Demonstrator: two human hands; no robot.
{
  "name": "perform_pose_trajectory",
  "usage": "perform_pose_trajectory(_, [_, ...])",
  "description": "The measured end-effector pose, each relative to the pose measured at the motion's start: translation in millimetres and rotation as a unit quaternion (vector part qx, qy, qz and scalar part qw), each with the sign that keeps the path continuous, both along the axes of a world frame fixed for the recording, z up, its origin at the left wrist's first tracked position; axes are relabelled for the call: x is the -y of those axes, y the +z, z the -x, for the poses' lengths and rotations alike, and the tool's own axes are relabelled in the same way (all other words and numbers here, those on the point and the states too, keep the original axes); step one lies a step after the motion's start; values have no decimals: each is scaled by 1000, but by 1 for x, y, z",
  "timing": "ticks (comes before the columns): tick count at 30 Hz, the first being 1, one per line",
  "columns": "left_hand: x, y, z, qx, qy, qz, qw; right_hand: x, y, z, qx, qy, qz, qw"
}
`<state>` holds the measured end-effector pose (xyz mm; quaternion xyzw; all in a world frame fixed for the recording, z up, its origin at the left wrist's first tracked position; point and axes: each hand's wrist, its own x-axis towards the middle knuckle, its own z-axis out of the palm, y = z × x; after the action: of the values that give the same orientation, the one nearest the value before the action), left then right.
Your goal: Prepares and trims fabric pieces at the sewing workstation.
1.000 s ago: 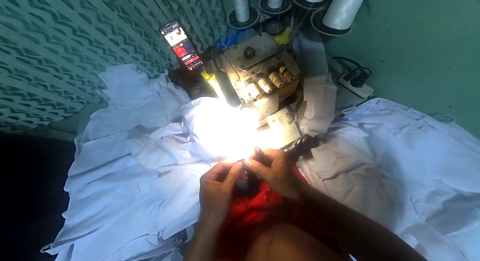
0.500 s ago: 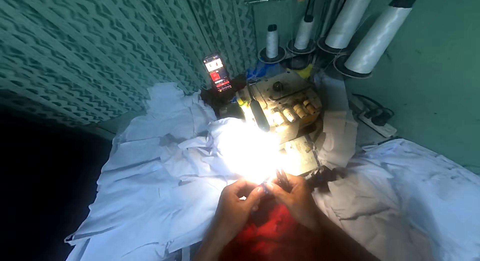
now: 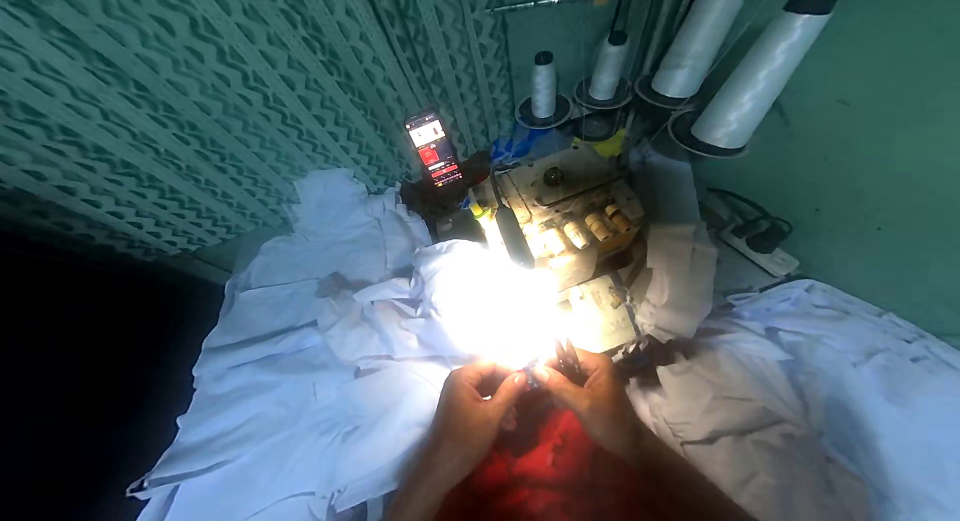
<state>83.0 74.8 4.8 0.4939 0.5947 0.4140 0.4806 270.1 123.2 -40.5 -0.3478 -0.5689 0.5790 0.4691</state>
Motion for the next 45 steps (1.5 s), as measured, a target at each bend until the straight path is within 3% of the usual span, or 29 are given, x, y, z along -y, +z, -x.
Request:
perform_pose_trajectory(4, [-24, 21, 4, -97, 12, -30, 995, -17, -14, 4, 11, -99, -49, 994])
perform_pose_trajectory(6, [-50, 39, 8, -166, 15, -22, 986, -32, -22, 14, 11, -158, -16, 987])
perform_pose_trajectory(8, [-80, 47, 13, -203, -2, 2, 979, -42, -24, 22, 16, -156, 25, 987])
perform_pose_trajectory(13, [-116, 27, 18, -84, -57, 121, 987, -41, -24, 15, 33, -100, 93, 990])
perform_pose_trajectory(19, [-124, 22, 14, -22, 46, 147, 988, -35, -22, 11, -10, -77, 109, 991])
perform_pose_trajectory(32, [-128, 21, 12, 0, 78, 146, 986, -36, -21, 13, -9, -72, 103, 992])
perform_pose_trajectory(34, [-127, 20, 15, -33, 59, 126, 990, -35, -20, 13, -18, -74, 107, 991])
perform_pose_trajectory(35, [-124, 18, 18, -97, 37, 84, 991, -34, -19, 13, -20, -72, 110, 991])
perform_pose_trajectory(36, [-119, 15, 23, -206, 19, 11, 978, -32, -18, 12, -22, -70, 115, 991])
perform_pose_trajectory(37, [-110, 14, 25, -349, 10, -77, 934, -29, -15, 11, -20, -66, 122, 990])
perform_pose_trajectory(38, [-101, 12, 23, -460, -3, -162, 873, -26, -13, 9, -15, -61, 126, 990])
perform_pose_trajectory(40, [-89, 5, 24, -576, -78, -287, 762, -19, -9, 7, -15, -55, 127, 990])
perform_pose_trajectory(42, [-83, -6, 24, -586, -135, -306, 738, -11, -8, 8, -27, -58, 119, 991])
perform_pose_trajectory(45, [-85, -19, 31, -565, -136, -319, 749, -9, -8, 16, -48, -75, 86, 992])
